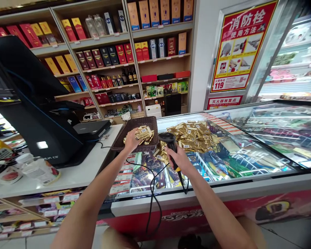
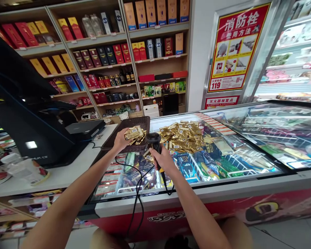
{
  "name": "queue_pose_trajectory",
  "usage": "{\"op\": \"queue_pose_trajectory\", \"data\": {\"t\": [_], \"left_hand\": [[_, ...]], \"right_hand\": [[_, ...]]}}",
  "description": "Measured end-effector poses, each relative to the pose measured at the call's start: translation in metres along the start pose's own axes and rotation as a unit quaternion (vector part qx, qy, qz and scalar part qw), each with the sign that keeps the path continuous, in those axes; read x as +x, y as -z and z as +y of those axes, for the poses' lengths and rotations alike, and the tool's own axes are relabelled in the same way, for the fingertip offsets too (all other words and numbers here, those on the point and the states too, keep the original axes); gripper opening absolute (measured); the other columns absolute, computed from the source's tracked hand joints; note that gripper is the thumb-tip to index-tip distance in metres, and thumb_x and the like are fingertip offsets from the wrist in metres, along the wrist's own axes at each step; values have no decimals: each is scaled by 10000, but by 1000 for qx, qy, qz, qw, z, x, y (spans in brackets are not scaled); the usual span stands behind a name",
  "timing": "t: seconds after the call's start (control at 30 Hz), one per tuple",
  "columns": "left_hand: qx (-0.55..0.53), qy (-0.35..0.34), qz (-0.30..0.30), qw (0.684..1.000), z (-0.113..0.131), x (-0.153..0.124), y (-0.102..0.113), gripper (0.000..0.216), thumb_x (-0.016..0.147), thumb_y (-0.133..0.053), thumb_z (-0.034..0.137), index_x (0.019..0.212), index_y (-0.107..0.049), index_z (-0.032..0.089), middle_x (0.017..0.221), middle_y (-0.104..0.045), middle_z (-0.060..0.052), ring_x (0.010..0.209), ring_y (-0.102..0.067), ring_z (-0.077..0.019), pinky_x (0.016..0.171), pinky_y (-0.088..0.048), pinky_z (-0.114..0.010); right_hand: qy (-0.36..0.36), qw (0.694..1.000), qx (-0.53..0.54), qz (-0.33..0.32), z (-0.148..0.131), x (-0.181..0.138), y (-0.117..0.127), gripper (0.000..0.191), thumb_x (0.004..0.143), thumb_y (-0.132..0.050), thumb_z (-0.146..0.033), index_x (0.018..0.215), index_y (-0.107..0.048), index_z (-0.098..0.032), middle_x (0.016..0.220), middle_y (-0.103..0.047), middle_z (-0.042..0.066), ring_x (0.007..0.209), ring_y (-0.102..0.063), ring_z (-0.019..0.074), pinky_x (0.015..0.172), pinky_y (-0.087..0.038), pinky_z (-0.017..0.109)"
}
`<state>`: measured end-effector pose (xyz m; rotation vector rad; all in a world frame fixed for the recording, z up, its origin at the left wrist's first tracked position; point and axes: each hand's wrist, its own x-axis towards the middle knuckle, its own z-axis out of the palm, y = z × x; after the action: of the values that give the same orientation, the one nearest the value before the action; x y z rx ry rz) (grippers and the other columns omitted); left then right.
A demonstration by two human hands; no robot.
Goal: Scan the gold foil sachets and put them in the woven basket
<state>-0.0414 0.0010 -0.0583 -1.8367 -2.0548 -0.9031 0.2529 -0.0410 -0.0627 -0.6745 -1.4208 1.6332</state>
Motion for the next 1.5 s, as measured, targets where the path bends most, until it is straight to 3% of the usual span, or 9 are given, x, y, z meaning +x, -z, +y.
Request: {"op": "queue_pose_trajectory", "data": {"t": [0.23,0.47,0.6,0.77,0.9,1.0,1.13,1.27,1.5], "left_hand": [[31,179,-54,982,-37,4,8,724,729,-809,303,1372,-497,186,1339,-626,-137,1235,-567,-304,965,-431,-350],[131,159,-12,978,-26,13,-3,548,749,-765,313,1260,-604,194,1348,-596,-142,1305,-475,-331,1070,-349,-408],[94,107,7,990,8,32,-21,411,804,-693,321,1188,-647,182,1272,-625,-144,1239,-507,-337,1040,-376,-424],[-11,3,-46,999,90,63,-72,288,831,-660,317,1081,-680,175,1187,-663,-119,1193,-560,-282,1049,-380,-383],[-30,88,-142,986,152,83,-121,367,857,-637,431,1118,-673,176,1237,-658,-116,1157,-602,-271,920,-447,-314],[-1,154,-179,972,179,92,-151,461,840,-618,554,984,-703,125,1116,-696,-206,1088,-632,-373,801,-471,-372],[36,208,-187,959,193,97,-171,571,837,-566,630,1007,-694,100,1175,-653,-312,1216,-533,-488,805,-459,-465],[18,190,-189,963,197,97,-174,434,893,-542,498,1124,-659,150,1137,-695,-241,1201,-571,-405,840,-455,-431],[-91,152,-148,973,198,98,-158,266,982,-431,325,998,-653,180,990,-710,-155,1087,-624,-318,916,-410,-391]], "right_hand": [[-19,999,26,5,1,2,5,359,813,-682,-501,906,-449,-245,584,-505,-94,336,-418,89,320,-368,237],[-2,999,48,-3,8,0,21,284,855,-648,-447,899,-451,-247,597,-498,-98,334,-412,84,319,-372,233],[4,998,66,9,7,-4,42,304,851,-650,-463,893,-442,-245,607,-491,-103,332,-414,77,319,-384,228],[2,996,66,59,9,-13,82,347,832,-660,-498,907,-430,-248,587,-490,-112,325,-417,78,312,-379,220],[-1,991,58,122,8,-26,118,358,824,-660,-500,883,-409,-251,559,-481,-111,312,-425,87,297,-362,217],[3,987,51,150,5,-36,142,341,834,-647,-493,890,-412,-252,554,-475,-112,312,-419,87,305,-372,219],[23,986,50,160,8,-43,168,329,859,-616,-517,915,-423,-256,553,-462,-118,312,-409,86,322,-391,224],[30,984,57,165,16,-40,181,331,868,-605,-523,912,-418,-254,580,-475,-113,311,-409,82,323,-396,231],[18,986,70,150,17,-36,174,315,864,-615,-493,930,-415,-259,581,-480,-119,321,-427,87,329,-400,224]]}}
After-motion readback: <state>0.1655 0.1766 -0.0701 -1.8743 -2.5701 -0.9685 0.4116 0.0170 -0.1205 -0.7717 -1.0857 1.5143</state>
